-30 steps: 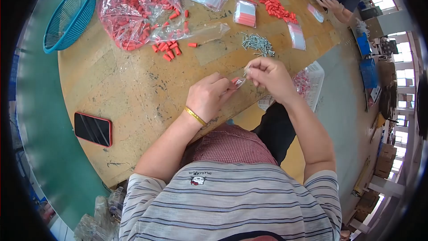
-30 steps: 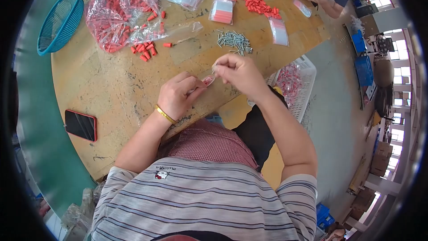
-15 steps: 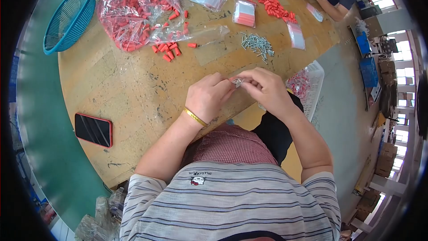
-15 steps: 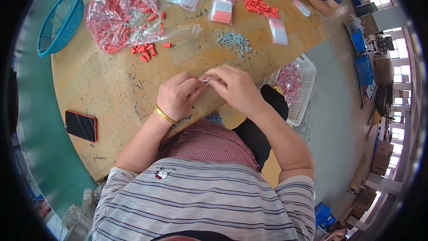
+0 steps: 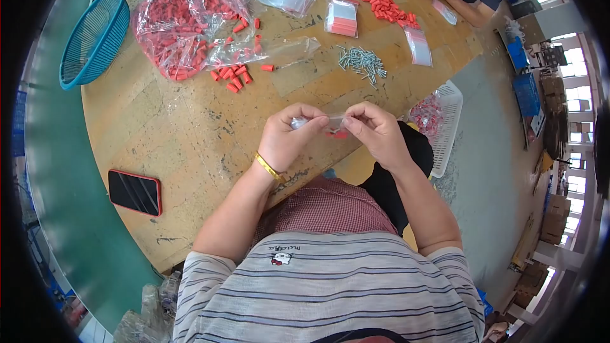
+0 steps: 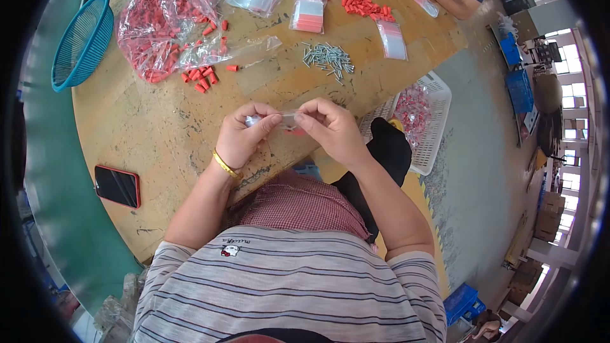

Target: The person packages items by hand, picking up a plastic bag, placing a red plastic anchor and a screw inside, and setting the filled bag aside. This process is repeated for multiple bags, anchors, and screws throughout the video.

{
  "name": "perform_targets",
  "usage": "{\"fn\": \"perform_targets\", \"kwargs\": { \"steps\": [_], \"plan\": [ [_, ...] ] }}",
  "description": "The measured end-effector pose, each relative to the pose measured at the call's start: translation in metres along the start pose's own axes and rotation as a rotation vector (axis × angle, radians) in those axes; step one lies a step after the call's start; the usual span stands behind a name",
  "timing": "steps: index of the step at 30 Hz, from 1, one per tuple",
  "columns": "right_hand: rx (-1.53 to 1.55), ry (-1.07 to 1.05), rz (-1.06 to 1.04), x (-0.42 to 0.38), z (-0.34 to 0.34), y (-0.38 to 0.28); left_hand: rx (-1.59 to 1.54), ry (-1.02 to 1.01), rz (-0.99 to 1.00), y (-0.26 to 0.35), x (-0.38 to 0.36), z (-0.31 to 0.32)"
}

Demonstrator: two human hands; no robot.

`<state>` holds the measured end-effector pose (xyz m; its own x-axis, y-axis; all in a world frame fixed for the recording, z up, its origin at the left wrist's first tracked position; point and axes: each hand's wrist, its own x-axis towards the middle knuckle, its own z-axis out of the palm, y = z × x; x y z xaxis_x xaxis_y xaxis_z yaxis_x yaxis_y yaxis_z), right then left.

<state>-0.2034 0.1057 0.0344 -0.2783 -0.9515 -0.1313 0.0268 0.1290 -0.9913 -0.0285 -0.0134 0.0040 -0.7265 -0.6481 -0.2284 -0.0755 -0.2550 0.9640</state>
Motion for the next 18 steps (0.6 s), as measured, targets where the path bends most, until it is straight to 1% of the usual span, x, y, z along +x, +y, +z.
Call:
{"fn": "perform_targets", "kwargs": {
  "steps": [3,5,9,11,13,14,16,17,18],
  "plan": [
    [-0.033,0.059,-0.058,-0.002,0.006,0.005,0.001,-0.001,0.096,-0.012,0.001,0.001],
    [-0.067,0.104,-0.089,-0.003,0.011,0.008,-0.001,0.03,0.1,-0.014,-0.001,0.001],
    [-0.06,0.173,-0.081,-0.002,0.018,0.016,-0.051,0.058,-0.051,-0.002,-0.003,0.004],
    [-0.005,0.208,-0.113,-0.002,0.021,0.024,-0.082,0.035,-0.078,0.01,-0.006,0.009],
    [-0.089,0.145,-0.099,-0.005,0.023,0.02,-0.086,0.009,-0.09,0.005,-0.005,0.011],
    [-0.117,0.14,-0.124,-0.007,0.023,0.017,-0.081,0.005,-0.074,0.001,-0.005,0.012],
    [-0.017,0.138,-0.149,-0.008,0.025,0.024,-0.066,0.002,-0.018,-0.008,-0.006,0.013],
    [-0.13,0.152,-0.178,-0.012,0.023,0.024,-0.055,0.011,0.022,-0.01,-0.006,0.012],
    [-0.224,0.171,-0.216,-0.015,0.02,0.02,-0.067,-0.015,-0.029,-0.007,-0.009,0.014]
  ]
}}
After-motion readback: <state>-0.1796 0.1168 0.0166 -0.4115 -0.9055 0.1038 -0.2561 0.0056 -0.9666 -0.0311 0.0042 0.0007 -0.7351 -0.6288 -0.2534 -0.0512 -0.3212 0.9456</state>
